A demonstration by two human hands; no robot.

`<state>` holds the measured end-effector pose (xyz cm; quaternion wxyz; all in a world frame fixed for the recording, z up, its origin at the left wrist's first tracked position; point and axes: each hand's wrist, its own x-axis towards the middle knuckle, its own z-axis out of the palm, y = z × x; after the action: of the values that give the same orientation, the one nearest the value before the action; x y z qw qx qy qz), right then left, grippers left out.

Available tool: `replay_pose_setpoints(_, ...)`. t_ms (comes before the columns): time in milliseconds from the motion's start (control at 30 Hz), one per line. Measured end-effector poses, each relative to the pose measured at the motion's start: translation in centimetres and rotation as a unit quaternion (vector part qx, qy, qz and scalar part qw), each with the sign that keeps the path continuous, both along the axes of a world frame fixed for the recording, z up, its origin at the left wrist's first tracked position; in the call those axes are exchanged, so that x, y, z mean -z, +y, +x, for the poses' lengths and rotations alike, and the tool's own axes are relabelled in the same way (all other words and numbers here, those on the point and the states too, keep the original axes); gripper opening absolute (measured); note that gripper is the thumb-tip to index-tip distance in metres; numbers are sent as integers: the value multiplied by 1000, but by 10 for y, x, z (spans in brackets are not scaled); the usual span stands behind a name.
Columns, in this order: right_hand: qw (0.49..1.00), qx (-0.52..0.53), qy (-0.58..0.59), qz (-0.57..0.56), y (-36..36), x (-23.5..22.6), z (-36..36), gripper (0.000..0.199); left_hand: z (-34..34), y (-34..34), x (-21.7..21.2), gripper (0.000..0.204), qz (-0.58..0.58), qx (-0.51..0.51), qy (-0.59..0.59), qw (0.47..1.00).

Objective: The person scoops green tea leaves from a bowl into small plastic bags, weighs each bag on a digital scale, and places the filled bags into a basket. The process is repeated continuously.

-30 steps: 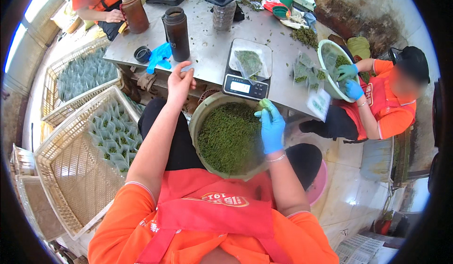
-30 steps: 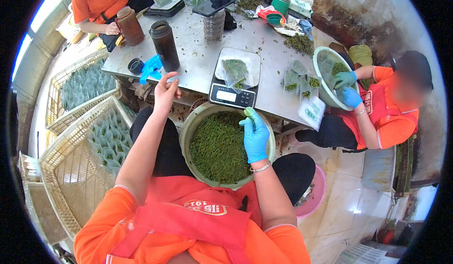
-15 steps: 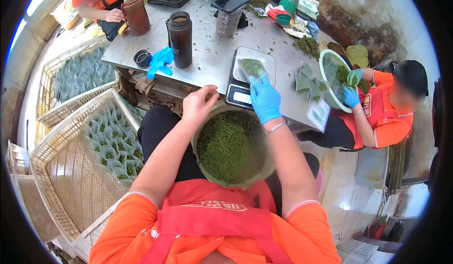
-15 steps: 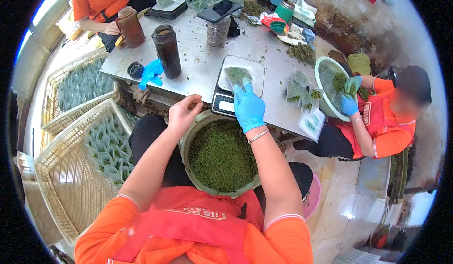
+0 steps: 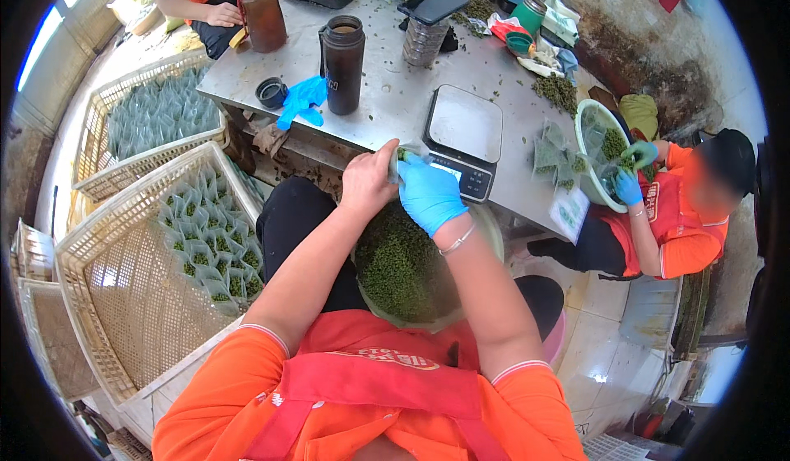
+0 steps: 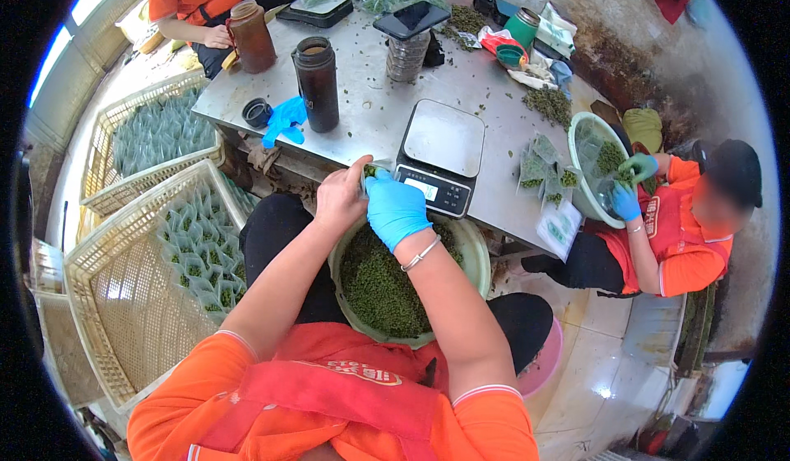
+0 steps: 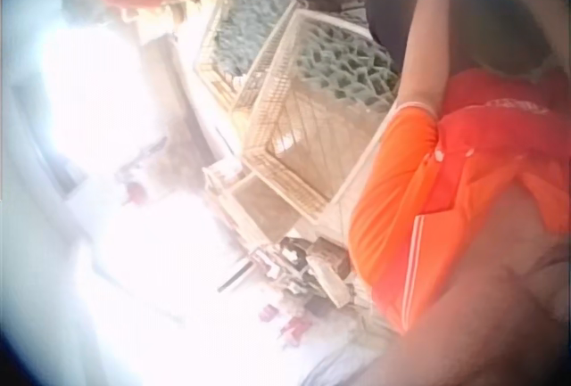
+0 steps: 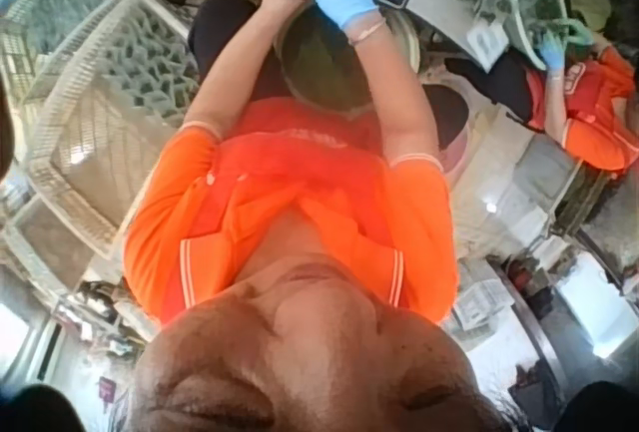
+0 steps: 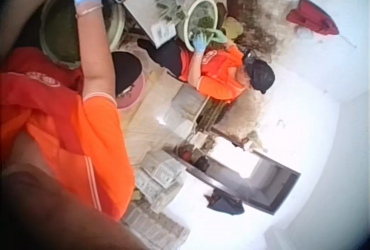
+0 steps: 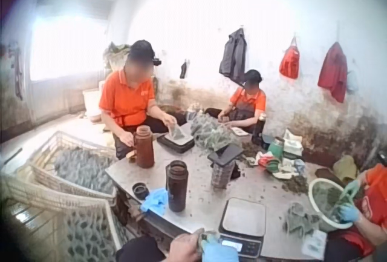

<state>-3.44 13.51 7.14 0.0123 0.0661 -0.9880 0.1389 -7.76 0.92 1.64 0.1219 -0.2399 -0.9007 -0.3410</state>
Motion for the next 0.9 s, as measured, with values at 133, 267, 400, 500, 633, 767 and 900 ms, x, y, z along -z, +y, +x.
replay_pose_setpoints(133,995,-26,93,-31,-3,-26,24,24,-1,-1,-5,59,-9,4,-20,1000)
replay_pose_setpoints(267,998,10,54,-35,-6,14,11,20,-3,1,9,53,16,55,108,992)
replay_pose_setpoints(400,935,-93,13,-343,25,-6,21,26,2,0,-2,54,-5,19,3,1000)
replay_pose_setpoints(500,789,-12,-78,-610,81,-54,38,26,1,1,-13,62,10,-65,-165,984)
replay_pose_setpoints(633,874,266,140,-382,210,-26,-6,37,0,2,-16,70,70,-71,-182,978)
replay_pose_setpoints(767,925,287,210,130,304,25,-44,29,-4,3,-14,75,67,-55,-168,982)
replay_pose_setpoints(900,927,355,20,118,318,27,-65,29,0,-4,-17,76,60,-59,-149,985)
